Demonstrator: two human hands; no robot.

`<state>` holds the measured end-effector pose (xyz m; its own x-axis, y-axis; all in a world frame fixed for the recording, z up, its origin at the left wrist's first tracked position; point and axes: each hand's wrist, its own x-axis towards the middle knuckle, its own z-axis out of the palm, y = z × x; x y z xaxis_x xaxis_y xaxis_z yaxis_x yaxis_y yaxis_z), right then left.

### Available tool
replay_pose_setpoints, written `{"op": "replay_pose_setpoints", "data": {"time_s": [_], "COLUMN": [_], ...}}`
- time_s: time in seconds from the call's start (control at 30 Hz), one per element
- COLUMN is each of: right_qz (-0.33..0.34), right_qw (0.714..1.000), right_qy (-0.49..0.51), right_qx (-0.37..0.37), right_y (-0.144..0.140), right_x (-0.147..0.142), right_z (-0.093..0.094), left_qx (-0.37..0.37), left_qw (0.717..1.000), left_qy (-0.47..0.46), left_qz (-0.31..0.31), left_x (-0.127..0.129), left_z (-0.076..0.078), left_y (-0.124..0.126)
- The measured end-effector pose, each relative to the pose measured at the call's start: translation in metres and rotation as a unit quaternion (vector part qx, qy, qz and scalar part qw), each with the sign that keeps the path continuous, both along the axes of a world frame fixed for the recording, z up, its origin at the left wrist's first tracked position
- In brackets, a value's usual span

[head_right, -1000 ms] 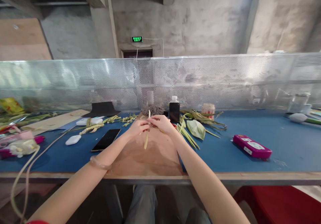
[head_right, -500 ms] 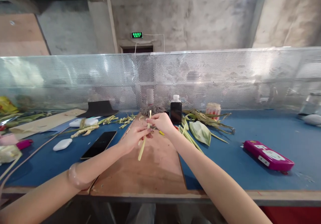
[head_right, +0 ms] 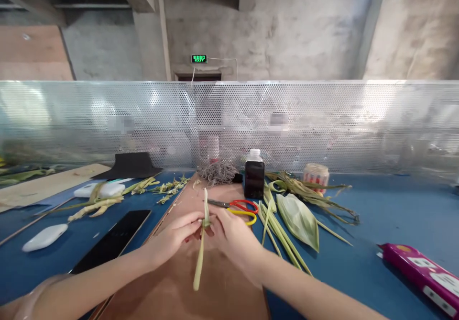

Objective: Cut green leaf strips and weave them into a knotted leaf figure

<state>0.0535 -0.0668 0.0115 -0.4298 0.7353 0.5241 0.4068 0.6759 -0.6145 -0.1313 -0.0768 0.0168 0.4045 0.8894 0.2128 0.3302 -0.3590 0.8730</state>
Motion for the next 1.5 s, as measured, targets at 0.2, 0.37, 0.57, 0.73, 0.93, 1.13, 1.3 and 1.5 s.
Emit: {"op": "replay_pose_setpoints", "data": {"time_s": [0.2, 0.37, 0.57, 0.73, 0.93, 1.13, 1.3, 1.5], "right_qz": [-0.005, 0.000, -0.003, 0.015, 0.014, 0.018, 0.009, -0.010], "right_qw": [0.990, 0.970, 0.955, 0.947, 0.939, 0.928, 0.929, 0.950], "right_qy": [-0.085, -0.143, -0.174, -0.197, -0.210, -0.221, -0.211, -0.181], "right_qx": [0.116, 0.199, 0.240, 0.255, 0.273, 0.298, 0.304, 0.252], "right_y": [-0.009, -0.007, -0.012, -0.016, -0.020, -0.022, -0.023, -0.022], "right_x": [0.010, 0.019, 0.023, 0.025, 0.027, 0.027, 0.027, 0.024], "right_z": [-0.029, -0.029, -0.031, -0.027, -0.027, -0.027, -0.024, -0.023], "left_qx": [0.057, 0.051, 0.059, 0.099, 0.112, 0.086, 0.048, 0.058], "left_qw": [0.997, 0.993, 0.987, 0.980, 0.976, 0.982, 0.987, 0.987], "left_qy": [0.044, 0.092, 0.137, 0.164, 0.183, 0.159, 0.141, 0.142], "left_qz": [0.021, 0.054, 0.061, 0.059, 0.049, 0.055, 0.059, 0.049], "left_x": [-0.006, -0.005, -0.007, -0.007, -0.005, -0.004, -0.002, -0.004], "left_z": [-0.004, -0.009, -0.010, -0.007, -0.006, -0.008, -0.006, -0.004], "left_y": [-0.013, -0.016, -0.021, -0.024, -0.027, -0.028, -0.026, -0.016]}}
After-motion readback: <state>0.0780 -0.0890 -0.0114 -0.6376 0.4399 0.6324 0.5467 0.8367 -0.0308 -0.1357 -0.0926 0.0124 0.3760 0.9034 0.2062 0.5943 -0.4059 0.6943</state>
